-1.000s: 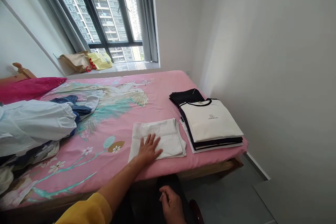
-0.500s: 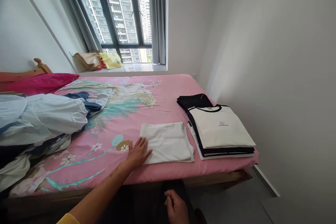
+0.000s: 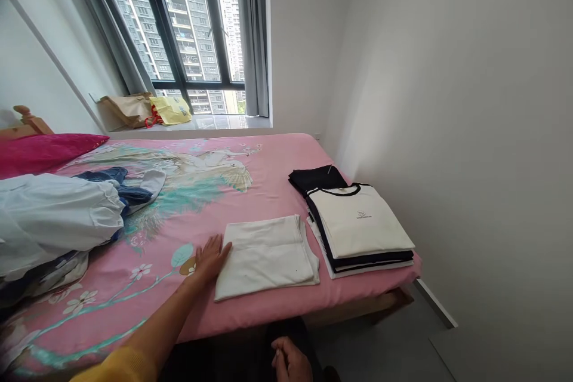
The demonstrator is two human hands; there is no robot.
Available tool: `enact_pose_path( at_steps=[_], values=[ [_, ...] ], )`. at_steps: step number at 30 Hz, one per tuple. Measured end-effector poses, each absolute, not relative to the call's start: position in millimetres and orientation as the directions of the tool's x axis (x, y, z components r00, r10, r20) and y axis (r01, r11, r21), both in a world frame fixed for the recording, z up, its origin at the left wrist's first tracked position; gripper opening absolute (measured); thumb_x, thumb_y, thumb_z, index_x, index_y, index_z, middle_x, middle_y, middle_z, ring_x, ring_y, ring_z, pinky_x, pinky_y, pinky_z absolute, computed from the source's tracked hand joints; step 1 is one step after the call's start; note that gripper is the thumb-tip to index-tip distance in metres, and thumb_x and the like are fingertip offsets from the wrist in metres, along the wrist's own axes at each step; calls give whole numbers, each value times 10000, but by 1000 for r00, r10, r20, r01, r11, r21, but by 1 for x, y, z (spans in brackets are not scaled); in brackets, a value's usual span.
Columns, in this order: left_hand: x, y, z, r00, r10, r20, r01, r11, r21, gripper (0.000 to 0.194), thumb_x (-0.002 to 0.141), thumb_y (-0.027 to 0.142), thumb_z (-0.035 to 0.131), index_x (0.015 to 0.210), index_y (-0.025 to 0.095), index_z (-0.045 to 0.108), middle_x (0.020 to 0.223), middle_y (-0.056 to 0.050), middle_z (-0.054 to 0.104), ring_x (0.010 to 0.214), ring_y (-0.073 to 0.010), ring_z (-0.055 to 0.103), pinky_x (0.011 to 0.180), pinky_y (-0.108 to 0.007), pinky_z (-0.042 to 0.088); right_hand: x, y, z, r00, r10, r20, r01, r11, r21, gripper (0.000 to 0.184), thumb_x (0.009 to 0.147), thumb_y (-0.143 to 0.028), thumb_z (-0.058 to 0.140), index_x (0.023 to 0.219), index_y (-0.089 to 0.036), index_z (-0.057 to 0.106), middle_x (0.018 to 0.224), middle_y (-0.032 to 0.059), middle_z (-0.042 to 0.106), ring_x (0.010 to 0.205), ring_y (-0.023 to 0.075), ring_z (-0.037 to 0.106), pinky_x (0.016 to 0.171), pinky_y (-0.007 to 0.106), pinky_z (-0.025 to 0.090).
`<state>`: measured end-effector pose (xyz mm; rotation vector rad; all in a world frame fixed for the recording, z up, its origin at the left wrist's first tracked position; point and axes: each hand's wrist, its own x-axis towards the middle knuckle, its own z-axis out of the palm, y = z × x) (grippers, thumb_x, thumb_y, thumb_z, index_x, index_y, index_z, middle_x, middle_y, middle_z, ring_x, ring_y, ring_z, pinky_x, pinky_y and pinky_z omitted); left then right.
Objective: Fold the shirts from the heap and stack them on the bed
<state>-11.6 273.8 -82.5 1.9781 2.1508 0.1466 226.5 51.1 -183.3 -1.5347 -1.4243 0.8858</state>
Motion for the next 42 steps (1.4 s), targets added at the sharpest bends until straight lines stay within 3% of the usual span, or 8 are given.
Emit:
enact_pose_path(
  at_steps=[7,12,18,22,27,33,38,42],
  values=[
    [-5,172,-98,-152,986,67,965,133,225,570,818,525,405,1284,204,477,1354,-102,481,1239,-285,418,1004,-442,321,230,51,-170,-15,1000,-11,409,-3,-912,324,886,-396,375,901,-185,620,670,26,613,626,163,587,608,245,416],
    [2,164,-76,-264,956,-129,867,294,402,470,767,551,465,1013,173,596,1010,-119,638,993,-309,566,839,-423,405,231,46,-161,-15,999,-33,413,-24,-910,290,884,-355,384,921,-189,619,693,22,613,644,163,584,621,247,411],
    [-9,191,-61,-131,882,-452,443,460,769,268,584,373,727,624,157,573,699,-83,640,912,-342,610,744,-366,461,230,44,-155,-11,1000,-26,405,-19,-914,288,878,-362,389,915,-198,622,692,20,614,640,167,584,619,256,410],
    [-1,183,-69,-38,858,-513,93,514,853,164,708,235,639,848,162,592,777,-58,674,772,-218,666,673,-319,531,228,42,-161,32,999,-10,350,-20,-936,289,866,-389,417,906,-198,631,679,21,607,639,172,579,621,264,423],
    [15,167,-86,-99,836,-539,-303,491,817,165,776,150,585,925,160,515,852,-65,666,718,-151,667,707,-309,563,225,54,-146,89,996,-33,201,-50,-978,331,840,-451,464,929,-176,626,670,22,596,634,173,567,615,272,450],
    [15,160,-90,-119,814,-569,-492,449,745,144,771,112,601,872,149,504,782,-51,653,645,-142,658,654,-298,571,220,124,-76,90,995,51,97,42,-994,305,804,-426,530,940,-162,602,716,20,589,629,140,547,582,255,464],
    [10,157,-93,-78,800,-595,-553,462,694,169,747,112,634,865,148,519,779,-47,654,629,-140,655,633,-297,570,204,187,-35,-139,965,-222,-14,-226,-974,254,744,-367,576,902,-167,579,773,23,577,591,121,545,369,180,389],
    [9,157,-96,-45,787,-616,-581,481,657,170,745,112,634,880,147,537,788,-56,662,635,-141,657,629,-292,565,177,217,-35,-341,871,-353,-21,-382,-924,288,788,-370,536,986,-166,577,926,78,625,722,140,627,530,247,529]
  ],
)
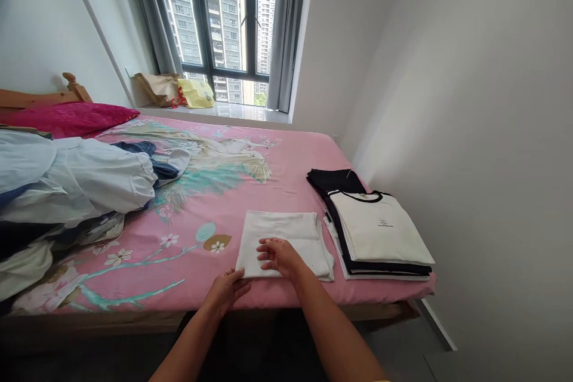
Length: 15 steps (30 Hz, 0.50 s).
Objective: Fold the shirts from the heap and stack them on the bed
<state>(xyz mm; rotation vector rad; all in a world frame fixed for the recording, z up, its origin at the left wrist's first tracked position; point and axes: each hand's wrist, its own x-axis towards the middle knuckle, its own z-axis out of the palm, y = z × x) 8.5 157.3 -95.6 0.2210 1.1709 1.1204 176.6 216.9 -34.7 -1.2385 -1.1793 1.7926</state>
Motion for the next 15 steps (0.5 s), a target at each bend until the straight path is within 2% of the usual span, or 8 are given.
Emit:
enact_pose_path(
  at_steps=[2,5,8,11,15],
  values=[
    [8,157,-96,-38,781,-623,-591,485,644,164,749,117,630,886,147,544,804,-63,666,639,-137,658,621,-281,562,163,233,-42,-357,836,-416,39,-432,-901,285,819,-357,496,1022,-165,553,962,88,626,751,138,643,594,271,551],
    [8,156,-96,-30,774,-632,-601,491,630,177,743,133,644,891,148,548,831,-70,669,647,-132,656,614,-266,557,147,266,-51,-268,839,-474,178,-441,-880,240,826,-294,467,1013,-150,516,922,84,609,614,108,614,505,250,529],
    [7,154,-97,-17,771,-637,-592,506,628,215,730,173,675,909,147,559,848,-73,671,656,-126,649,613,-251,553,134,309,-54,-189,880,-435,308,-368,-877,245,805,-252,481,1037,-179,507,926,57,584,542,73,556,437,204,471],
    [7,152,-98,-23,775,-631,-576,506,643,274,706,202,708,937,140,576,877,-85,676,674,-131,648,596,-239,548,122,352,-53,-175,896,-408,472,-288,-833,330,714,-190,562,1043,-211,542,899,35,581,525,77,534,433,206,451],
    [7,153,-100,-30,754,-656,-569,527,631,312,673,205,729,935,148,570,922,-98,680,713,-162,664,504,-218,523,106,392,-54,-181,888,-423,657,-211,-724,489,541,-48,611,1001,-211,587,941,51,588,551,97,539,449,220,443]
  ],
)
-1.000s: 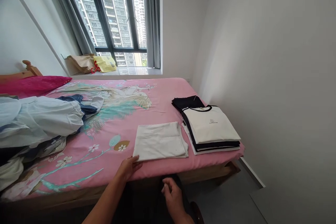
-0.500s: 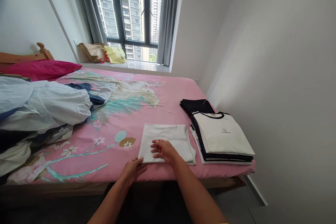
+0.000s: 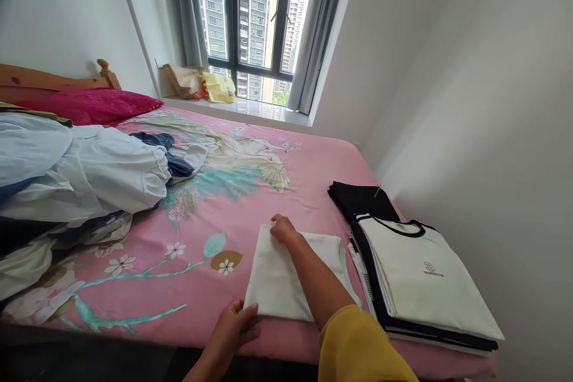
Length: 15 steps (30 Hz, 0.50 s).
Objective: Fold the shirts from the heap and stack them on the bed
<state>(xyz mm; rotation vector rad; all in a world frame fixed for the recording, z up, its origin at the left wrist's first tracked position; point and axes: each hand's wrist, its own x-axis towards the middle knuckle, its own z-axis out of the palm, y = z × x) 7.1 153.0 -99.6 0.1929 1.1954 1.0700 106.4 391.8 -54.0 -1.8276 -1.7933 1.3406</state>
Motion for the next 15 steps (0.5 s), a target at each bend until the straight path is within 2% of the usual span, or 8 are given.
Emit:
enact_pose_path(
  at_steps=[3,6,8,12,15],
  values=[
    [8,157,-100,-62,715,-696,-538,563,627,321,651,207,738,916,165,562,848,-75,679,662,-178,669,458,-239,520,99,408,-56,-235,852,-469,728,-166,-665,468,483,-9,603,905,-213,617,862,32,610,545,108,541,449,220,433],
    [11,158,-99,-84,656,-750,-485,631,606,316,676,252,716,936,191,547,728,-47,659,563,-196,662,386,-251,494,95,416,-54,-299,790,-536,769,-133,-626,352,462,2,610,752,-198,620,643,-6,587,488,116,528,432,221,411],
    [15,154,-98,-85,643,-761,-527,619,582,309,707,270,689,963,214,526,717,-35,649,570,-209,670,352,-233,466,93,418,-50,-330,746,-579,787,-121,-604,278,452,14,608,651,-180,592,525,-19,544,457,122,523,418,218,398],
    [27,144,-95,-112,667,-737,-764,416,493,278,735,200,649,942,250,470,803,-15,644,766,-232,698,376,-206,466,98,416,-33,-390,668,-634,783,-122,-610,196,478,-13,606,596,-159,550,472,6,561,450,153,563,404,221,417],
    [29,150,-81,-124,700,-704,-842,301,447,255,739,146,628,874,240,433,832,-18,652,873,-243,686,555,-279,555,115,417,-6,-439,675,-593,720,-131,-682,186,526,-60,621,678,-150,564,503,17,602,484,169,605,430,236,465]
  ],
)
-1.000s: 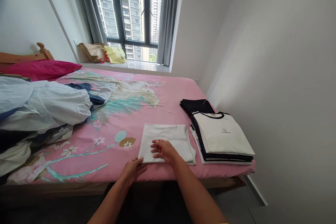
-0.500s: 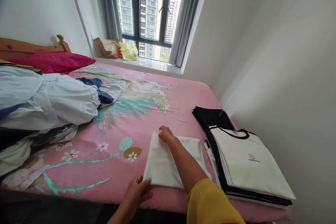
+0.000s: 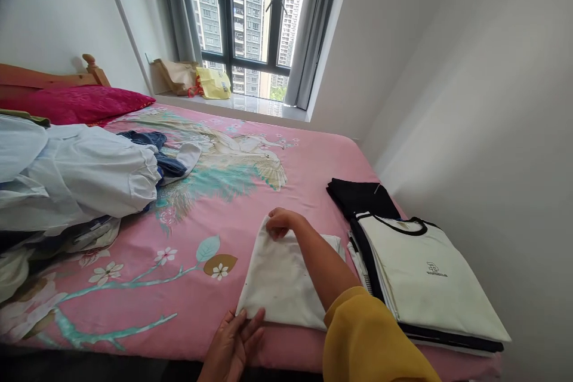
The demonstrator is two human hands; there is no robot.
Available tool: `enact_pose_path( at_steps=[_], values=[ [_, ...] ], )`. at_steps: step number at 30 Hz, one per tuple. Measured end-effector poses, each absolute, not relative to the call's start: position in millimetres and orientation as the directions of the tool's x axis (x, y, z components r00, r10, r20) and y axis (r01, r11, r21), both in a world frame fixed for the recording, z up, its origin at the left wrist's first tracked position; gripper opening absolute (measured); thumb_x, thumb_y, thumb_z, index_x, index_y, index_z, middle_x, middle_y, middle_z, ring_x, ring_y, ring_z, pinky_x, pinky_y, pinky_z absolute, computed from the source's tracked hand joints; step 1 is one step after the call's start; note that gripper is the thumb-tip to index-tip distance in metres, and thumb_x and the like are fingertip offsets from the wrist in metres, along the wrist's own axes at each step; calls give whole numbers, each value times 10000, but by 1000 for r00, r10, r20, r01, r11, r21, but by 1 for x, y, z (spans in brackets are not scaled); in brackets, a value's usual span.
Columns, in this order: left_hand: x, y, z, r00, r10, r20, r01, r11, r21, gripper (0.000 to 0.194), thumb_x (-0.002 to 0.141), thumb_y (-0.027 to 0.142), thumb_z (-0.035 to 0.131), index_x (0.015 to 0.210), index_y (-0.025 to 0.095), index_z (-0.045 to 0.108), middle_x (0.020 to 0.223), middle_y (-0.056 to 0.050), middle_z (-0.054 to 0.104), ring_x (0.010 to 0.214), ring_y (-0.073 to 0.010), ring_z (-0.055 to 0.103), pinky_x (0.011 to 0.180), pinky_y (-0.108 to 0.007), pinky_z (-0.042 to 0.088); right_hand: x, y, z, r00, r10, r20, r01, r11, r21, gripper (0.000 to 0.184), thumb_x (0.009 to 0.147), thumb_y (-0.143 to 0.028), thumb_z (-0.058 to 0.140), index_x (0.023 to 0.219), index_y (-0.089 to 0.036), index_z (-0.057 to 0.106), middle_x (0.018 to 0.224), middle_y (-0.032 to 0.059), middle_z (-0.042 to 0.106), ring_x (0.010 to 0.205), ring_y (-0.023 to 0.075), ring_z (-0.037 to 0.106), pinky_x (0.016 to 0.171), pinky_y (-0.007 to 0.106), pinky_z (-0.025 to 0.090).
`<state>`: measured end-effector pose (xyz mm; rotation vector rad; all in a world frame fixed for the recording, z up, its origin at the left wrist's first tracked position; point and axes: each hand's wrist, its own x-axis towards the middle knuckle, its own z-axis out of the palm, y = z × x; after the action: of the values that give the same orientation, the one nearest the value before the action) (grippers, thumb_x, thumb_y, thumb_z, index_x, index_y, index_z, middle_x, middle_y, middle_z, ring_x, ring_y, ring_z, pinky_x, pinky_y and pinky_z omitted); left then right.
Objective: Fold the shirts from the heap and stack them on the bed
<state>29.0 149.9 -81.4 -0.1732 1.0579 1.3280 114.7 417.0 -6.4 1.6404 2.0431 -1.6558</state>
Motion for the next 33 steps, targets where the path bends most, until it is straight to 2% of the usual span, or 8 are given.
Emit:
enact_pose_path(
  at_steps=[3,8,11,13,16,19,24,33],
  values=[
    [14,181,-42,-177,800,-573,-781,240,577,247,726,148,632,834,220,422,848,-23,659,866,-242,686,728,-369,562,142,427,40,-451,777,-439,606,-94,-790,160,600,-85,611,741,-142,559,504,1,599,485,151,607,466,244,495],
    [-34,256,71,-299,953,-57,-367,-60,929,295,668,250,706,886,162,528,822,-4,649,813,-180,672,885,-391,493,189,440,149,-377,926,-16,351,126,-928,141,725,-63,541,847,-129,569,580,-32,608,557,92,616,617,243,522],
    [-57,278,122,-243,937,252,-96,-282,955,298,667,305,707,881,147,574,830,-7,662,860,-177,645,925,-408,451,208,430,192,-342,895,286,168,358,-919,149,717,-73,573,862,-99,596,659,-6,638,651,118,642,691,296,512],
    [-67,279,131,-195,916,351,50,-348,936,261,697,324,682,872,152,595,938,-44,681,933,-190,622,944,-408,428,214,418,192,-329,858,393,140,456,-879,138,707,-118,601,844,-98,608,704,12,648,709,136,638,715,314,499],
    [-77,260,98,-177,916,359,205,-323,924,175,725,320,648,830,183,621,1101,-73,662,1063,-215,578,993,-391,387,217,390,145,-310,830,463,240,540,-807,116,698,-185,615,801,-133,622,840,37,660,830,158,609,793,332,473],
    [-85,222,30,-188,951,247,303,-183,935,136,689,240,668,824,227,670,1136,-48,655,1111,-223,557,1040,-371,350,216,346,53,-277,856,436,368,514,-775,104,692,-166,589,788,-183,626,989,57,630,979,187,565,870,343,446],
    [-90,150,-69,-173,983,56,258,-10,966,151,640,131,680,722,257,699,1112,-48,658,1145,-230,538,1078,-347,323,220,256,-91,-242,924,296,370,370,-852,149,703,-169,528,774,-206,654,1101,72,542,1062,203,539,915,364,441],
    [-85,91,-78,-255,966,33,172,12,985,155,638,127,684,712,261,708,1142,-53,617,1228,-283,456,1112,-410,282,237,174,-121,-180,929,324,397,370,-840,246,741,-153,502,886,-237,682,1196,90,511,1161,234,480,975,411,416]
  ],
)
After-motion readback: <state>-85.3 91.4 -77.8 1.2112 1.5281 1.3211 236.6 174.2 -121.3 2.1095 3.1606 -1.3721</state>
